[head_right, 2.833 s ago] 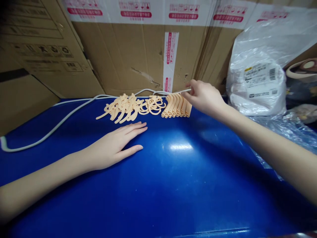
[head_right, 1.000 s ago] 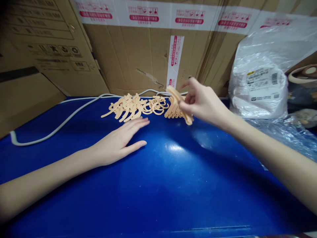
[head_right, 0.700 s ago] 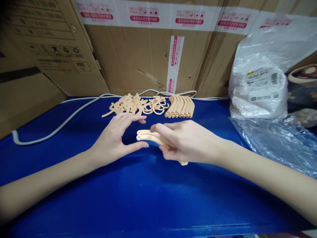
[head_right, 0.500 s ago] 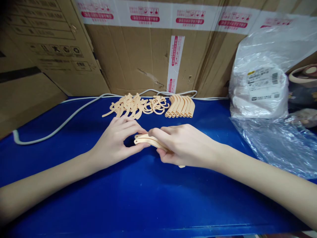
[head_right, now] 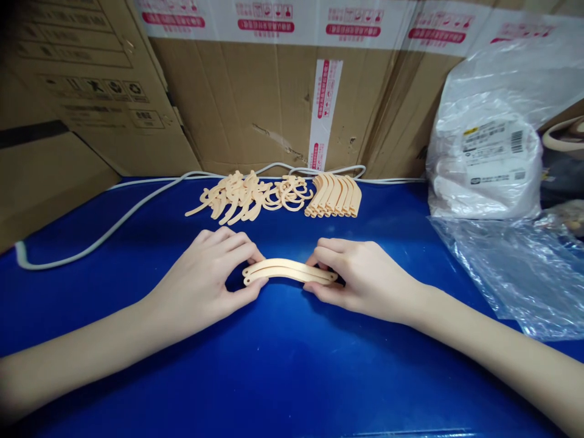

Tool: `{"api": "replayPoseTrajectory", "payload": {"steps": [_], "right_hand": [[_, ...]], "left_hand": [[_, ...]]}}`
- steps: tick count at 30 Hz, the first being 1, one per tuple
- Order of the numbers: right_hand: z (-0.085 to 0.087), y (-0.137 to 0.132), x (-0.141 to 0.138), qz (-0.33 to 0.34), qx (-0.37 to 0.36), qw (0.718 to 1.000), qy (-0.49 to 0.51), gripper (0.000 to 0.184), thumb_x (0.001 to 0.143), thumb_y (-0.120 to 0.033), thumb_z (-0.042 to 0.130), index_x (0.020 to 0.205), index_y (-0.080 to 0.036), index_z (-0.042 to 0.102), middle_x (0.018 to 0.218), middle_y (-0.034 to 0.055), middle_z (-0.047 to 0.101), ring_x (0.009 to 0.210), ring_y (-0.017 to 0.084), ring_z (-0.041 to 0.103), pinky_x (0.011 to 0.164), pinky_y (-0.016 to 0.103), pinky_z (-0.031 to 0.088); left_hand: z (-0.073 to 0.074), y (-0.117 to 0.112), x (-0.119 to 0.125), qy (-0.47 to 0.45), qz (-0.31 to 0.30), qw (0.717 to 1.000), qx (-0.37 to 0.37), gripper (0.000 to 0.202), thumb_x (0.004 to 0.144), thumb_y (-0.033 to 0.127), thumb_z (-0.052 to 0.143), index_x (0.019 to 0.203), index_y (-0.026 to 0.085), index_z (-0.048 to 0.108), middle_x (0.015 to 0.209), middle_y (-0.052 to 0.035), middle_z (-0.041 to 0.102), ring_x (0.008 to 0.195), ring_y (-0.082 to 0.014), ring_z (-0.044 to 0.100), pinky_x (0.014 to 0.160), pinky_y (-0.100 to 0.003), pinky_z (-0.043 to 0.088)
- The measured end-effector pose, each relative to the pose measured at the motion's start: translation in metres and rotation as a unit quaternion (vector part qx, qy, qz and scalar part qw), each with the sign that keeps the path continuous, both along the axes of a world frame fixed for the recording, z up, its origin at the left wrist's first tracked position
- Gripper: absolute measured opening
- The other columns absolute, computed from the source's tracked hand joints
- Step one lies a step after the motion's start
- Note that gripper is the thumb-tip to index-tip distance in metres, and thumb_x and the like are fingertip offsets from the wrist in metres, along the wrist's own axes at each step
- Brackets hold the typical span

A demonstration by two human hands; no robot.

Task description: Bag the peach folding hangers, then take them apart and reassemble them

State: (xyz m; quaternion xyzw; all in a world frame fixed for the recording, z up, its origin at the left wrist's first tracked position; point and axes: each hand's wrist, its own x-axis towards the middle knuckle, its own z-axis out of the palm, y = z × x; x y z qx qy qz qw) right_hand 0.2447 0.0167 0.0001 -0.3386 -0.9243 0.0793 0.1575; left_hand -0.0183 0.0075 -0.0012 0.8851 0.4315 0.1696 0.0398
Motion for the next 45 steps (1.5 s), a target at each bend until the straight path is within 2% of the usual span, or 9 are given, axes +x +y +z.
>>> {"api": "replayPoseTrajectory", "payload": {"steps": [5, 8, 14, 17, 23, 31, 34, 37, 45], "right_hand": [[-0.006, 0.000, 0.001, 0.021, -0.004, 1.000, 0.008, 0.017, 0.094, -0.035, 0.060, 0.093, -0.019, 0.065, 0.076, 0.0013, 0.060, 0.063, 0.012, 0.057, 0.056, 0.023, 0.040], [-0.008, 0.000, 0.001, 0.039, 0.017, 0.999, 0.014, 0.016, 0.093, -0.033, 0.059, 0.091, -0.018, 0.064, 0.075, 0.0011, 0.060, 0.060, 0.011, 0.053, 0.054, 0.023, 0.039], [-0.009, -0.001, 0.002, 0.060, 0.031, 0.998, 0.011, 0.016, 0.093, -0.032, 0.060, 0.091, -0.017, 0.065, 0.075, 0.0010, 0.060, 0.061, 0.011, 0.052, 0.055, 0.024, 0.038], [-0.009, -0.003, 0.001, 0.066, 0.025, 0.997, 0.012, 0.017, 0.093, -0.031, 0.059, 0.094, -0.016, 0.067, 0.076, 0.0013, 0.060, 0.063, 0.012, 0.053, 0.057, 0.025, 0.039], [-0.011, -0.001, -0.001, 0.060, 0.000, 0.998, 0.016, 0.020, 0.095, -0.033, 0.059, 0.098, -0.015, 0.066, 0.076, 0.0005, 0.060, 0.061, 0.010, 0.054, 0.056, 0.023, 0.039], [-0.004, 0.004, -0.001, 0.053, 0.029, 0.998, 0.027, 0.027, 0.100, -0.038, 0.052, 0.112, -0.016, 0.061, 0.082, 0.0020, 0.063, 0.067, 0.011, 0.060, 0.061, 0.022, 0.043], [0.007, 0.014, -0.001, 0.030, 0.088, 0.995, 0.025, 0.024, 0.103, -0.024, 0.039, 0.091, -0.017, 0.058, 0.076, 0.0022, 0.060, 0.065, 0.013, 0.058, 0.061, 0.023, 0.042], [0.019, 0.034, -0.003, -0.008, 0.142, 0.990, -0.014, 0.023, 0.097, -0.017, 0.038, 0.077, -0.021, 0.048, 0.070, 0.0017, 0.057, 0.059, 0.014, 0.052, 0.057, 0.026, 0.039], [0.027, 0.091, -0.039, -0.093, 0.154, 0.973, -0.145, 0.023, 0.095, -0.024, 0.047, 0.099, -0.015, 0.068, 0.100, 0.0108, 0.070, 0.091, 0.024, 0.064, 0.071, 0.032, 0.041]], "left_hand": [[-0.001, 0.000, 0.000, -0.061, -0.001, 0.995, -0.079, 0.017, 0.085, 0.028, 0.059, 0.099, 0.020, 0.062, 0.090, -0.0006, 0.066, 0.088, -0.0215, 0.054, 0.078, -0.039, 0.037], [-0.004, 0.004, -0.001, -0.089, -0.026, 0.987, -0.132, 0.013, 0.083, 0.025, 0.058, 0.096, 0.021, 0.061, 0.092, -0.0003, 0.064, 0.089, -0.0203, 0.052, 0.080, -0.037, 0.041], [-0.006, 0.010, -0.001, -0.092, -0.091, 0.979, -0.158, 0.018, 0.084, 0.029, 0.065, 0.100, 0.022, 0.062, 0.095, 0.0007, 0.062, 0.090, -0.0183, 0.052, 0.080, -0.034, 0.041], [-0.006, 0.010, -0.001, -0.078, -0.120, 0.979, -0.147, 0.021, 0.088, 0.037, 0.066, 0.100, 0.020, 0.061, 0.094, -0.0001, 0.062, 0.089, -0.0178, 0.052, 0.080, -0.033, 0.040], [-0.009, 0.012, -0.001, -0.029, -0.137, 0.988, -0.062, 0.016, 0.093, 0.034, 0.057, 0.092, 0.018, 0.060, 0.089, -0.0023, 0.061, 0.082, -0.0188, 0.049, 0.072, -0.033, 0.038], [-0.012, 0.015, -0.001, -0.039, -0.131, 0.989, -0.054, 0.013, 0.091, 0.031, 0.056, 0.090, 0.018, 0.058, 0.086, -0.0008, 0.057, 0.079, -0.0171, 0.050, 0.065, -0.030, 0.037], [-0.012, 0.014, -0.002, -0.036, -0.129, 0.990, -0.047, 0.012, 0.091, 0.030, 0.055, 0.090, 0.018, 0.058, 0.085, -0.0004, 0.057, 0.078, -0.0169, 0.050, 0.065, -0.030, 0.037], [-0.011, 0.014, -0.002, -0.031, -0.127, 0.990, -0.045, 0.014, 0.091, 0.030, 0.055, 0.089, 0.017, 0.059, 0.085, -0.0008, 0.058, 0.078, -0.0171, 0.050, 0.064, -0.030, 0.037], [-0.010, 0.013, -0.003, -0.033, -0.121, 0.992, -0.035, 0.010, 0.086, 0.026, 0.056, 0.090, 0.017, 0.059, 0.085, -0.0008, 0.059, 0.077, -0.0165, 0.051, 0.065, -0.030, 0.038]]}}
